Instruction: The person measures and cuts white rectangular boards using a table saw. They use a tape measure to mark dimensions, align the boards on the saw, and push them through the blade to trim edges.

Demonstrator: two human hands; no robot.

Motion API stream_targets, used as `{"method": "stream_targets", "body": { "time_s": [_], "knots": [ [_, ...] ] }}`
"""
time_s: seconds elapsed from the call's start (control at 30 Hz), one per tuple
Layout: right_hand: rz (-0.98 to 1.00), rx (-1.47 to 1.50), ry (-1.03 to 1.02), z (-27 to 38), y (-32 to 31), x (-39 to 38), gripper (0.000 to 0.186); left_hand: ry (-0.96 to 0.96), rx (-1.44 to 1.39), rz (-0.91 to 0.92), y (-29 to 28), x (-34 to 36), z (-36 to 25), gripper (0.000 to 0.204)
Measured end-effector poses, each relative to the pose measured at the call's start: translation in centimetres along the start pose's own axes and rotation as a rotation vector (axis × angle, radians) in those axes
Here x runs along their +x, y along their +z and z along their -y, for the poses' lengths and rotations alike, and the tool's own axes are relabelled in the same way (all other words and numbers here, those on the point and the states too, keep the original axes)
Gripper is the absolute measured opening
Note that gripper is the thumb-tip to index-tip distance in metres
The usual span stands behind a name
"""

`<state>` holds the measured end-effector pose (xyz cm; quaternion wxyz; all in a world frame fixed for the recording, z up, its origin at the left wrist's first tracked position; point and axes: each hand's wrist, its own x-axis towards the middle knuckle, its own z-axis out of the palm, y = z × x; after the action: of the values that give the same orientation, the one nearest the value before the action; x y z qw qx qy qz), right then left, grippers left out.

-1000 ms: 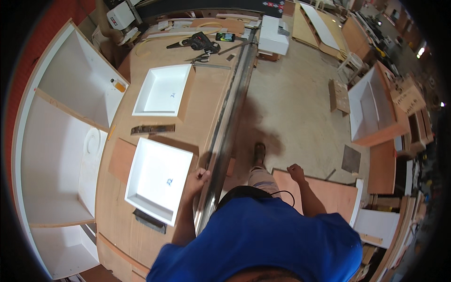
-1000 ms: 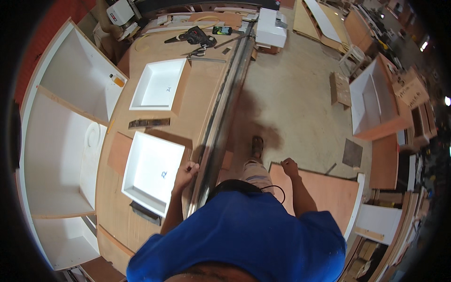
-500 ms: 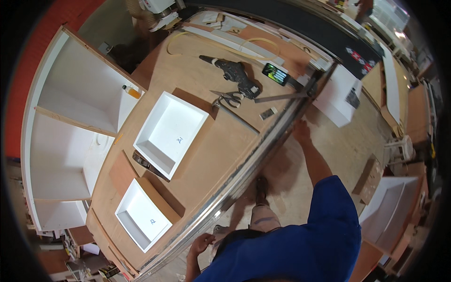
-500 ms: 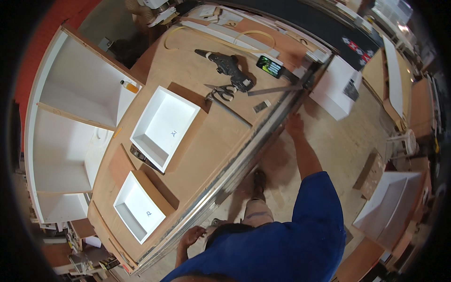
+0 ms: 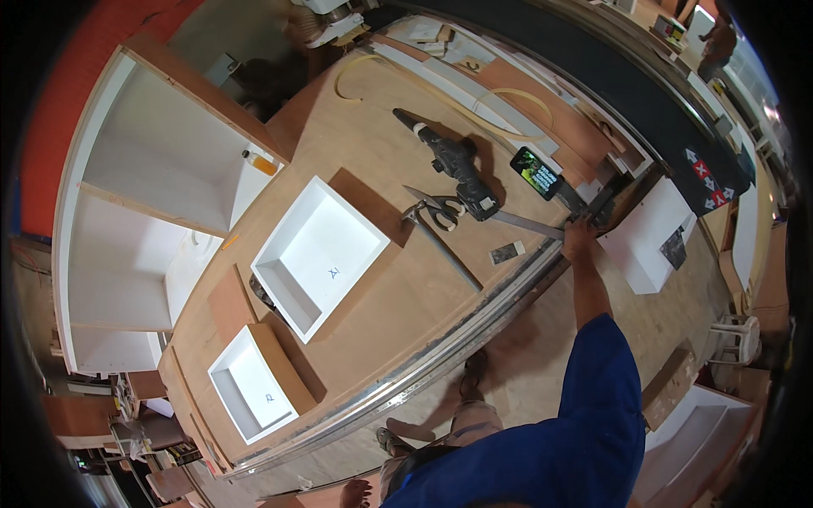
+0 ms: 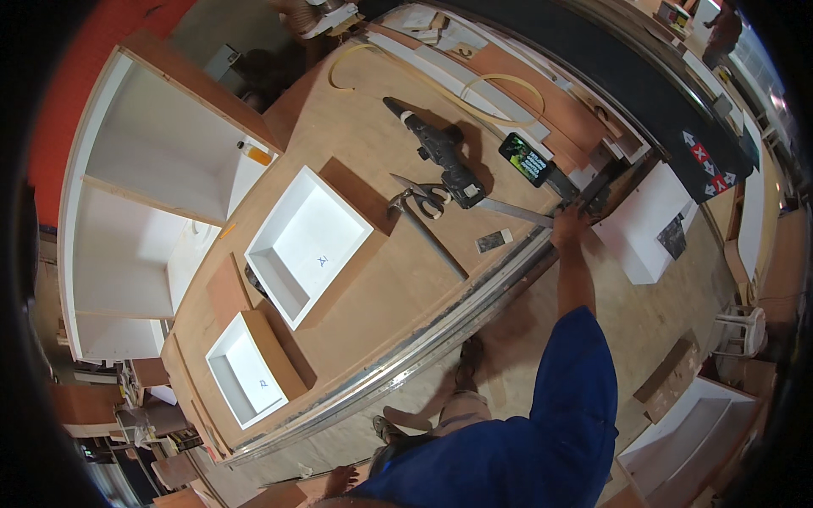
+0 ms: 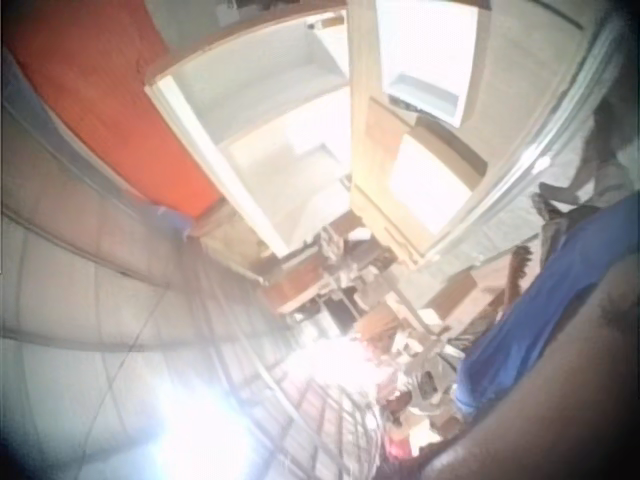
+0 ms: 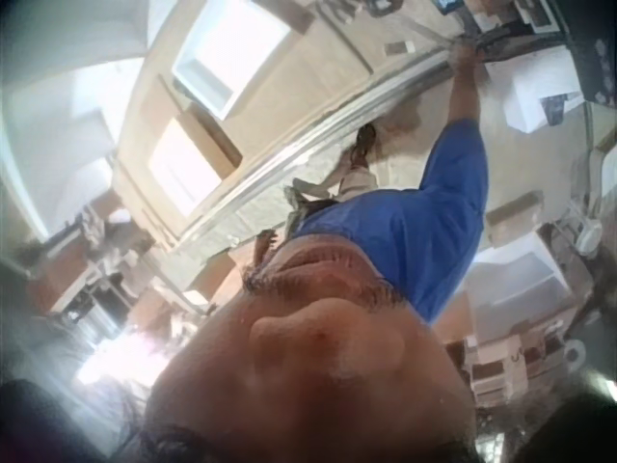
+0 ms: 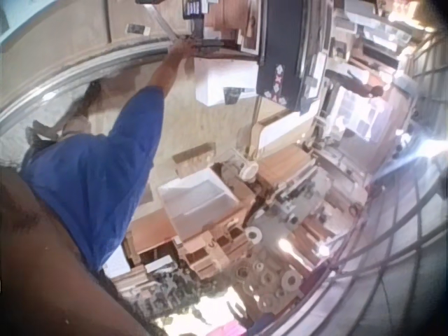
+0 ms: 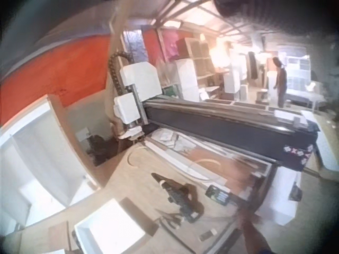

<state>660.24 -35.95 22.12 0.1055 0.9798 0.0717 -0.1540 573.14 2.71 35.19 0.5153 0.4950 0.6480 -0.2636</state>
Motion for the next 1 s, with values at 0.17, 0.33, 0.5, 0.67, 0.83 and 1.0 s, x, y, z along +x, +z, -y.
{"method": "stream_targets", "body": {
  "time_s": [0.17,0.33,0.5,0.67,0.83,1.0],
  "knots": [
    [0.034,0.522,-0.28,-4.8,3.9,-4.0,0.049,0.204,0.002,0.091,0.6,2.8,1.6,0.027],
    [-0.12,0.716,-0.061,2.4,2.4,-15.0,0.046,0.597,0.169,0.028,3.2,0.4,2.9,0.032],
    [-0.205,0.858,0.206,7.3,4.5,-27.4,0.054,0.678,0.236,0.089,0.8,4.3,1.8,0.031],
    [-0.45,0.951,-0.035,18.1,5.4,-38.1,0.038,0.415,-0.085,0.1,-2.4,4.8,-0.6,0.043],
    [-0.176,1.036,-0.254,27.8,4.3,-46.5,0.039,0.661,-0.089,0.05,-9.3,8.1,5.8,0.046],
    [0.125,0.892,-0.208,34.1,15.6,-46.7,0.062,0.476,-0.297,-0.044,-14.0,9.4,15.2,0.045]
  ]
}}
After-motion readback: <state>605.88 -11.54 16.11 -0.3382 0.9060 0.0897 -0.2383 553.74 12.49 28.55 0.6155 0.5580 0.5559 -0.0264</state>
